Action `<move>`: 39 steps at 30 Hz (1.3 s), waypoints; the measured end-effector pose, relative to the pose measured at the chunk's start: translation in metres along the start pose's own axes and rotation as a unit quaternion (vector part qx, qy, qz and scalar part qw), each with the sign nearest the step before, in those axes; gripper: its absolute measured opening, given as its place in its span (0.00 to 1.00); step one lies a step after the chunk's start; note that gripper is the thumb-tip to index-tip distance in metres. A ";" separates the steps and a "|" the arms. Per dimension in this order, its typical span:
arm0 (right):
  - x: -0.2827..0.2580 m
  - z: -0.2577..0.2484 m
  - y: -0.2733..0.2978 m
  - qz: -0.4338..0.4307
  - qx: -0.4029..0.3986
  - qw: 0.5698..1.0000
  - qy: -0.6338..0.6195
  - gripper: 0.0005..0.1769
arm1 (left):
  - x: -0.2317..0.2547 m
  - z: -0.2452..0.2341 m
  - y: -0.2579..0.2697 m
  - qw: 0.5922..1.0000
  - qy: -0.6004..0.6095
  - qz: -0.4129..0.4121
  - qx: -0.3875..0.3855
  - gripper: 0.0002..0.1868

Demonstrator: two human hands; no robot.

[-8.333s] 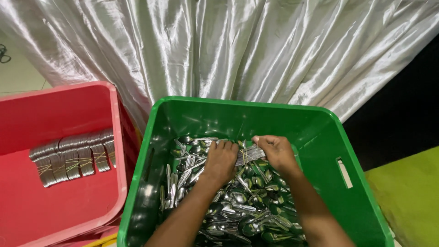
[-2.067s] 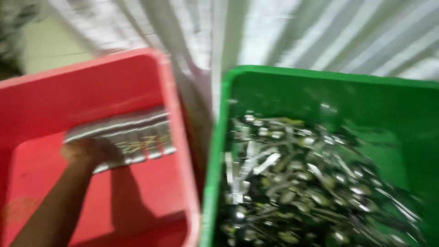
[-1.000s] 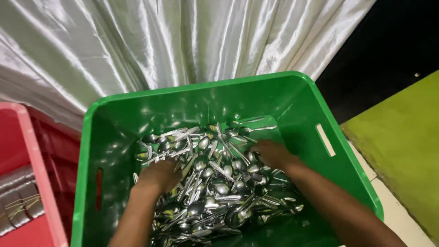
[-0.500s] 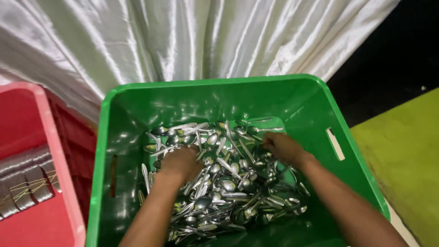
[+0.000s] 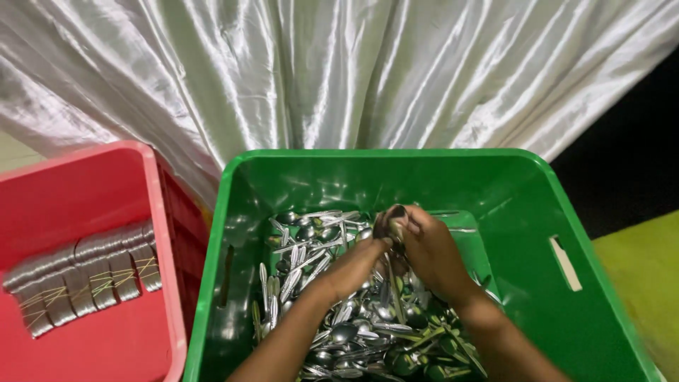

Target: Sorting metal spoons from a large bin and bundling them into stacks using rubber bands

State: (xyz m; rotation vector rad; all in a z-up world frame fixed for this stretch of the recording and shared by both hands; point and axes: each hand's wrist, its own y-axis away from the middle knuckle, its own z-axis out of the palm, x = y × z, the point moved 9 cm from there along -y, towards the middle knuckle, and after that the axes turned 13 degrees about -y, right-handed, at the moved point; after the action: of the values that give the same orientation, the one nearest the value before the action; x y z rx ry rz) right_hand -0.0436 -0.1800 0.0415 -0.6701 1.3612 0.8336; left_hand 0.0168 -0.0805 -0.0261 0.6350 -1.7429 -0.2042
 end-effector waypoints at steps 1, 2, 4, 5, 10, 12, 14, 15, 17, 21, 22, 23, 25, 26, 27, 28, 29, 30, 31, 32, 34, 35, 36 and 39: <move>0.005 0.000 0.001 0.011 0.007 1.000 -0.008 0.13 | 0.014 -0.003 0.012 1.000 -0.017 0.001 0.004 0.35; 0.004 -0.001 0.001 0.015 0.007 1.000 -0.008 0.13 | 0.031 -0.004 0.024 1.000 -0.015 -0.002 0.002 0.35; -0.003 -0.011 0.000 -0.001 0.042 0.989 0.145 0.19 | 0.059 -0.005 0.046 0.999 -0.031 -0.035 -0.013 0.53; 0.006 -0.013 -0.001 0.003 0.042 0.989 0.145 0.19 | 0.047 0.002 0.035 0.999 -0.028 -0.037 -0.016 0.53; 0.028 -0.010 -0.009 -0.033 -0.022 0.994 0.102 0.22 | 0.044 0.022 0.012 0.997 -0.037 0.063 -0.030 0.39; 0.022 -0.012 -0.011 -0.052 -0.016 0.990 0.134 0.23 | 0.034 0.019 0.010 0.998 -0.058 0.011 -0.015 0.35; 0.008 -0.011 -0.016 -0.072 -0.008 0.983 0.167 0.24 | 0.012 0.016 0.000 0.996 -0.080 -0.038 0.000 0.37; 0.006 -0.021 -0.020 -0.022 0.052 0.996 0.076 0.22 | 0.005 0.013 -0.010 0.997 -0.069 -0.006 0.026 0.33; 0.001 -0.031 -0.023 0.027 0.109 0.994 -0.017 0.22 | -0.003 0.006 -0.018 0.997 -0.057 0.026 0.055 0.30; -0.021 -0.057 -0.020 -0.061 0.168 0.969 -0.172 0.18 | 0.013 -0.012 -0.001 0.993 0.049 0.051 0.093 0.26; -0.020 -0.060 -0.021 -0.050 0.159 0.969 -0.181 0.17 | 0.021 -0.015 0.005 0.994 0.025 0.051 0.093 0.26; -0.023 -0.055 -0.015 -0.050 0.158 0.970 -0.180 0.17 | 0.011 -0.013 -0.002 0.994 0.027 0.051 0.093 0.26; -0.012 -0.023 -0.009 0.081 0.031 0.995 0.042 0.29 | -0.008 -0.002 -0.020 0.996 0.044 0.057 0.060 0.27; -0.002 -0.019 -0.009 0.083 0.031 0.995 0.042 0.29 | 0.009 -0.005 -0.006 0.996 0.044 0.056 0.059 0.27; 0.009 -0.014 -0.010 0.082 0.028 0.996 -0.008 0.23 | 0.024 -0.005 0.007 0.998 0.039 0.037 0.045 0.28; 0.020 -0.008 -0.010 0.081 0.025 0.995 -0.058 0.16 | 0.037 -0.006 0.021 0.999 0.033 0.018 0.033 0.28; 0.020 -0.009 -0.010 0.083 0.024 0.994 -0.059 0.16 | 0.030 -0.006 0.014 0.999 0.034 0.016 0.032 0.28; 0.015 -0.011 -0.011 0.056 0.023 0.997 -0.041 0.14 | 0.027 -0.007 0.009 0.998 0.001 0.036 0.042 0.29; 0.009 -0.013 -0.011 0.029 0.022 0.999 -0.023 0.12 | 0.025 -0.008 0.003 0.997 -0.033 0.057 0.051 0.29; 0.008 -0.015 -0.012 0.031 0.020 0.999 -0.023 0.12 | 0.018 -0.008 0.002 0.997 -0.031 0.056 0.052 0.29; 0.005 -0.029 -0.013 0.026 0.068 0.997 0.038 0.12 | 0.009 -0.012 -0.001 0.993 -0.071 0.059 0.078 0.28; -0.005 -0.031 -0.014 0.026 0.067 0.997 0.038 0.12 | 0.016 -0.020 0.005 0.993 -0.070 0.059 0.079 0.28; -0.020 -0.036 -0.015 -0.007 0.085 0.996 -0.004 0.14 | 0.026 -0.033 0.013 0.990 -0.055 0.073 0.109 0.28; -0.021 -0.062 -0.026 -0.055 0.109 0.981 -0.153 0.11 | 0.024 -0.052 0.017 0.985 -0.058 0.065 0.147 0.28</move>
State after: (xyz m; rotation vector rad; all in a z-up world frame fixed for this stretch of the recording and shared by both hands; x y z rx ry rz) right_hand -0.0573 -0.2484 0.0540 -0.4223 1.1059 0.6575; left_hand 0.0573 -0.0681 0.0164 0.7302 -1.9389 0.1116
